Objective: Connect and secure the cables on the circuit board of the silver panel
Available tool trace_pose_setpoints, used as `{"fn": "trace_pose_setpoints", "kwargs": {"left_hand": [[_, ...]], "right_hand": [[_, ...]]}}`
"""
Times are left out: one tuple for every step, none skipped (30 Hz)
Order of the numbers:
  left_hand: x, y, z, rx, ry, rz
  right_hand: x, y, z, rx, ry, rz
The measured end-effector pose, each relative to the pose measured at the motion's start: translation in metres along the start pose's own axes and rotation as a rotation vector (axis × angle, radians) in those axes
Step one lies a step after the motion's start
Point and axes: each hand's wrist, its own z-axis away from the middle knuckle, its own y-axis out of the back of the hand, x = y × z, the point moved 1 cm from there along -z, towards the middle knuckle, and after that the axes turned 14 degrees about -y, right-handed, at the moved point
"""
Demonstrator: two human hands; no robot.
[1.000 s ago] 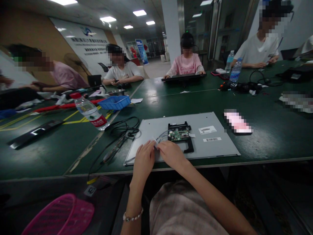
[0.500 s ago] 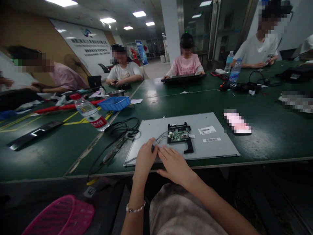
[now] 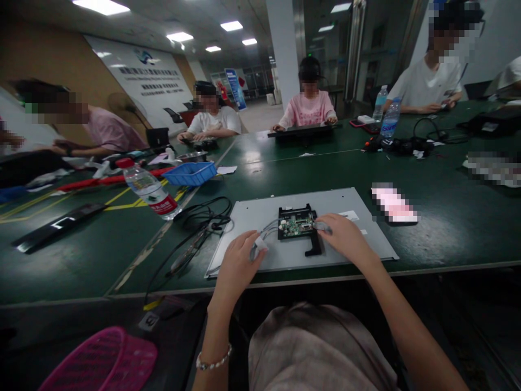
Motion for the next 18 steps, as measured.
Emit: {"fn": "trace_pose_setpoints", "kwargs": {"left_hand": [[0.002,0.0,0.002,-0.044,-0.028,-0.004],[0.004,0.001,0.003,-0.083,-0.046,-0.011],[0.005,0.001,0.004,-0.115,-0.052,-0.023],[0.006,0.001,0.003,-0.138,-0.05,-0.038],[0.008,0.001,0.003,-0.156,-0.047,-0.056],[0.008,0.001,0.002,-0.171,-0.045,-0.075],[0.009,0.002,0.0,-0.183,-0.049,-0.095],[0.009,0.003,-0.001,-0.19,-0.055,-0.116],[0.009,0.004,-0.003,-0.188,-0.061,-0.14],[0.009,0.007,-0.005,-0.175,-0.065,-0.164],[0.008,0.009,-0.007,-0.153,-0.067,-0.189],[0.007,0.012,-0.009,-0.122,-0.068,-0.211],[0.005,0.015,-0.01,-0.086,-0.067,-0.23],[0.003,0.018,-0.012,-0.047,-0.067,-0.247],[0.0,0.02,-0.012,-0.016,-0.068,-0.26],[-0.004,0.022,-0.013,0.003,-0.071,-0.27],[-0.007,0.023,-0.013,0.008,-0.075,-0.275],[-0.011,0.022,-0.013,-0.001,-0.081,-0.276]], "right_hand": [[0.002,-0.001,-0.002,-0.016,0.003,0.014],[0.003,-0.003,-0.004,-0.029,0.004,0.03],[0.002,-0.004,-0.005,-0.038,0.003,0.049],[0.001,-0.006,-0.005,-0.044,0.003,0.071],[0.0,-0.008,-0.005,-0.046,0.003,0.098],[-0.001,-0.009,-0.005,-0.045,0.004,0.13],[-0.002,-0.009,-0.004,-0.038,0.004,0.166],[-0.003,-0.008,-0.004,-0.03,0.004,0.201],[-0.003,-0.007,-0.003,-0.018,0.0,0.234],[-0.002,-0.005,-0.002,0.003,-0.01,0.262],[-0.001,-0.003,-0.001,0.031,-0.023,0.285],[0.002,-0.001,0.0,0.063,-0.038,0.303],[0.005,0.001,0.001,0.093,-0.051,0.319],[0.009,0.003,0.002,0.116,-0.059,0.334],[0.013,0.003,0.004,0.131,-0.063,0.349],[0.018,0.003,0.006,0.138,-0.066,0.363],[0.023,0.002,0.007,0.137,-0.069,0.374],[0.027,0.0,0.009,0.133,-0.072,0.379]]}}
